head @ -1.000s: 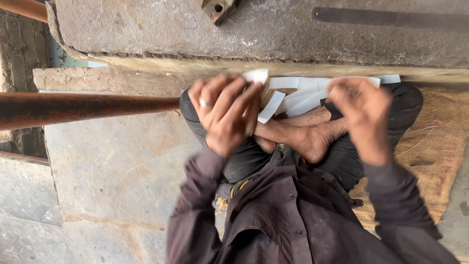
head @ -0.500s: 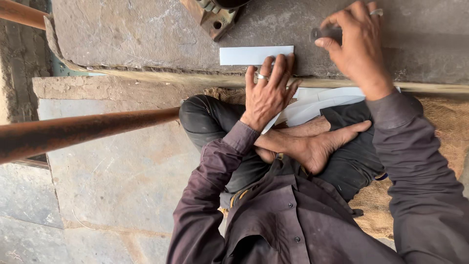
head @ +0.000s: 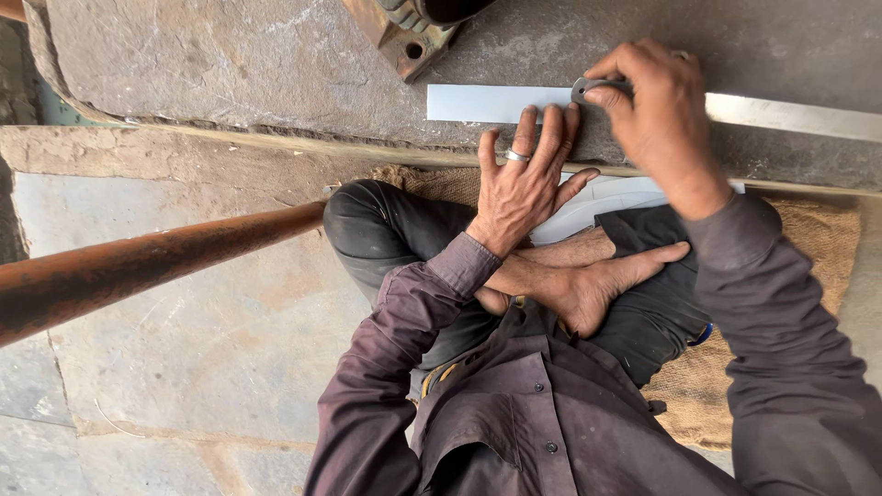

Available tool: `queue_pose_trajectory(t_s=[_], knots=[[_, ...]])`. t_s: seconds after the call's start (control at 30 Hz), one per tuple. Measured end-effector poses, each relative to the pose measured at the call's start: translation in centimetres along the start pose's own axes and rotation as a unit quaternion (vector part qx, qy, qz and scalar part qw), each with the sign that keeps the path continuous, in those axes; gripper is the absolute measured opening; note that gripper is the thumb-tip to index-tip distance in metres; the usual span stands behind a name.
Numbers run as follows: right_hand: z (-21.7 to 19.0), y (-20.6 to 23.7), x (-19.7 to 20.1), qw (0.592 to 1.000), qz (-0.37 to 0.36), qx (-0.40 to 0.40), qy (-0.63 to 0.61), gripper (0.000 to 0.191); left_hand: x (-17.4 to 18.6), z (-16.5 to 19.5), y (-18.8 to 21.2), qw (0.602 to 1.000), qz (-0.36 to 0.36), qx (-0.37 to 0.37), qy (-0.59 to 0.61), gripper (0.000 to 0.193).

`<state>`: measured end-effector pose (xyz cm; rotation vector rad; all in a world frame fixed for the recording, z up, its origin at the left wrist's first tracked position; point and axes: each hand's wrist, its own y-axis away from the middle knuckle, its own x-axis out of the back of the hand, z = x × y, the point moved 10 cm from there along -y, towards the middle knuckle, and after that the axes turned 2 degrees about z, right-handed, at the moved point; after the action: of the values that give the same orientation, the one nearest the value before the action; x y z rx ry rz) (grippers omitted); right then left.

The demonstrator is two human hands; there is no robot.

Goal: The person sits cross-legged on stone steps and cuts long white strips into shorter pieces with scissors. They fold and align the strips, press them flat using a metal straightedge, and briefly move a rusty metal drum-like machine part on the step above before resuming cutting.

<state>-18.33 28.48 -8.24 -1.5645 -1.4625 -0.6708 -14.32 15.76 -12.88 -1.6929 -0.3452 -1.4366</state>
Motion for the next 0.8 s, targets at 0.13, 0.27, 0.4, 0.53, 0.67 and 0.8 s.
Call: queue_pose_trajectory(t_s=[0.13, 0.27, 0.4, 0.53, 0.67, 0.8], knots=[[-0.5, 0.9, -0.8, 0.999, 0.034, 0.003, 0.03, 0.019, 0.2, 0.3, 0.2, 1.0, -0.001, -0.006, -0.006, 0.078], [0.4, 1.4, -2.0, 0.999, 0.021, -0.01, 0.032, 0.011, 0.1, 0.4, 0.4, 1.0, -0.002, -0.005, -0.009, 0.079], [0.6, 1.1, -2.2, 0.999, 0.028, 0.001, 0.043, 0.011, -0.2, 0.4, 0.5, 1.0, -0.011, -0.008, -0.017, 0.078], [0.8, 0.3, -2.2, 0.999, 0.027, -0.001, 0.043, 0.014, -0.1, 0.2, 0.3, 1.0, -0.009, -0.003, -0.013, 0.079], [1.2, -0.3, -1.5, 0.999, 0.046, -0.006, -0.012, 0.026, -0.2, 0.0, -0.1, 1.0, -0.01, 0.003, -0.014, 0.077], [0.7, 0.1, -1.5, 0.998, 0.057, 0.019, 0.008, 0.027, 0.1, -0.7, -0.3, 0.999, -0.006, 0.021, 0.031, 0.077]])
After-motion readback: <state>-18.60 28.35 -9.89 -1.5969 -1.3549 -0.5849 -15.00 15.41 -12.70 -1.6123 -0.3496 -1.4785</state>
